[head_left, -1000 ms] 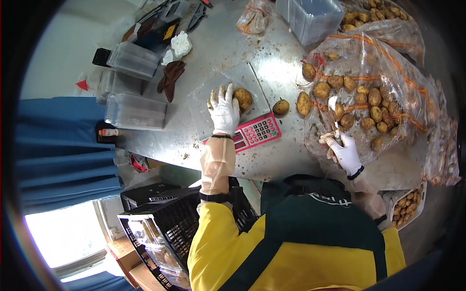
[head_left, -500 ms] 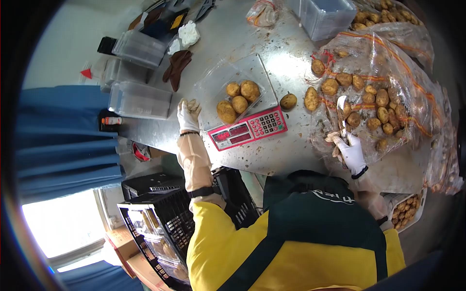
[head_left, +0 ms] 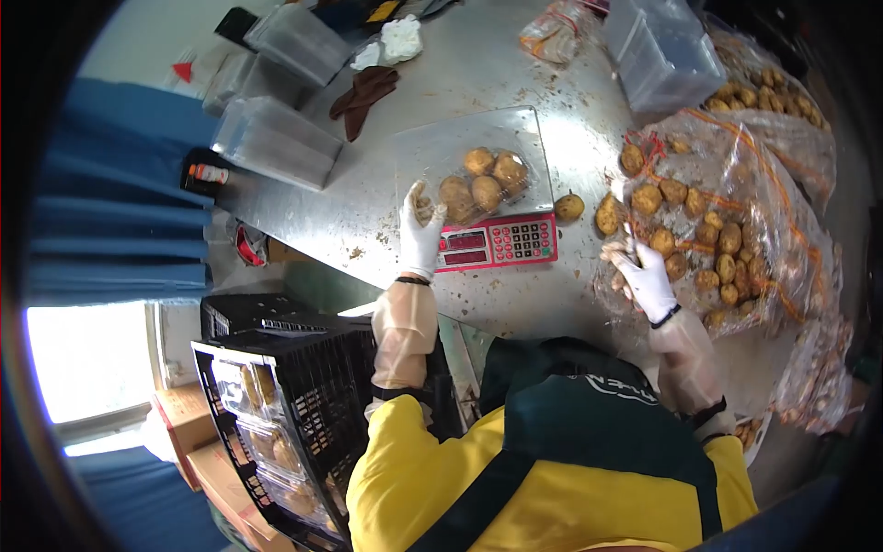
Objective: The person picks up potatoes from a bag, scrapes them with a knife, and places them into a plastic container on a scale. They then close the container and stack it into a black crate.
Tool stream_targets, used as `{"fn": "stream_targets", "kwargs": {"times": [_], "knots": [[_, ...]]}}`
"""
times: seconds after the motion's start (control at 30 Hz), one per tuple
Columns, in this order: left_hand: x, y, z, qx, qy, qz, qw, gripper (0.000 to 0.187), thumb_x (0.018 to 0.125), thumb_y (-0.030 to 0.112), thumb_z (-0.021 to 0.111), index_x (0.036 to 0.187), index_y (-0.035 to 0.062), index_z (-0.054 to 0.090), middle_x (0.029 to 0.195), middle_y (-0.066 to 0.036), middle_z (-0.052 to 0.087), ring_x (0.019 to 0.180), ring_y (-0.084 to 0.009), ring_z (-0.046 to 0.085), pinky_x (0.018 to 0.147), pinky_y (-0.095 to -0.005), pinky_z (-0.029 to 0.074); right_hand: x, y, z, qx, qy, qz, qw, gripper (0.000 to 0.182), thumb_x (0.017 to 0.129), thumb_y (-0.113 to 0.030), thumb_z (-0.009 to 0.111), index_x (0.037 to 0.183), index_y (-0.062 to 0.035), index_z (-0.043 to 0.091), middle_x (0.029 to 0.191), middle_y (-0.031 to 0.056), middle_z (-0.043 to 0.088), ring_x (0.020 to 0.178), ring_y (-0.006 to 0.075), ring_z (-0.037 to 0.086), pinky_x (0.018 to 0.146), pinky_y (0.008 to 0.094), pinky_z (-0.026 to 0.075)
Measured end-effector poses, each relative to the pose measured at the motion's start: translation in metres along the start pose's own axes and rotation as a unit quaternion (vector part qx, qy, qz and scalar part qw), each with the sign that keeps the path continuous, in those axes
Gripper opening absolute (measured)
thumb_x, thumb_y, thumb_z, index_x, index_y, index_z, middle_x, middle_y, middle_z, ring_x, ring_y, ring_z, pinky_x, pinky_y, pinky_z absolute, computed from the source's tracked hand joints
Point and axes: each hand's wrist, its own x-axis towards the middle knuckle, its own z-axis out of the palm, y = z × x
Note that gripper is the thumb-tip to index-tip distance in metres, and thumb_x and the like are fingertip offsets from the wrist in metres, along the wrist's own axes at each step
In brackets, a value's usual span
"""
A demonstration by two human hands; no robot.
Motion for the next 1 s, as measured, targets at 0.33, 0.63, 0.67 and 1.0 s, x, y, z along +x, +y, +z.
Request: {"fn": "stream_targets", "kwargs": {"times": [0.33, 0.63, 0.67, 1.0], "knots": [[-0.047, 0.006, 0.015, -0.347, 0.010, -0.228, 0.910, 0.031, 0.087, 0.003, 0.064, 0.114, -0.0012, 0.050, 0.091, -0.010, 0.064, 0.067, -0.0155, 0.064, 0.062, -0.0289, 0.056, 0.111, -0.082, 0.097, -0.118, -0.051, 0.001, 0.992, 0.021, 0.088, -0.019, 0.061, 0.104, -0.0061, 0.058, 0.063, 0.0063, 0.060, 0.037, 0.0087, 0.041, 0.034, 0.0256, 0.031], [-0.031, 0.022, 0.011, -0.315, 0.010, -0.332, 0.889, 0.011, 0.084, 0.001, 0.058, 0.091, 0.0015, 0.050, 0.073, -0.016, 0.065, 0.056, -0.0218, 0.064, 0.050, -0.0298, 0.054, 0.132, -0.061, 0.094, -0.059, -0.033, 0.017, 0.998, 0.017, 0.084, -0.013, 0.066, 0.097, -0.0090, 0.056, 0.062, 0.0057, 0.058, 0.038, 0.0095, 0.042, 0.031, 0.0254, 0.027], [-0.030, 0.015, 0.012, -0.314, 0.009, -0.330, 0.890, 0.011, 0.084, 0.001, 0.059, 0.091, 0.0014, 0.050, 0.072, -0.016, 0.065, 0.056, -0.0221, 0.064, 0.049, -0.0296, 0.053, 0.128, -0.062, 0.095, -0.057, -0.030, 0.015, 0.998, 0.016, 0.085, -0.014, 0.066, 0.097, -0.0094, 0.056, 0.062, 0.0057, 0.058, 0.038, 0.0094, 0.042, 0.030, 0.0255, 0.027], [-0.023, -0.002, 0.006, -0.291, -0.106, -0.235, 0.921, 0.019, 0.092, 0.008, 0.056, 0.106, -0.0009, 0.046, 0.085, -0.020, 0.067, 0.066, -0.0258, 0.067, 0.054, -0.0295, 0.054, 0.089, -0.010, 0.031, 0.029, -0.007, 0.040, 0.999, 0.028, 0.091, -0.030, 0.062, 0.111, -0.0096, 0.060, 0.095, 0.0056, 0.067, 0.052, 0.0105, 0.056, 0.038, 0.0203, 0.037]]}}
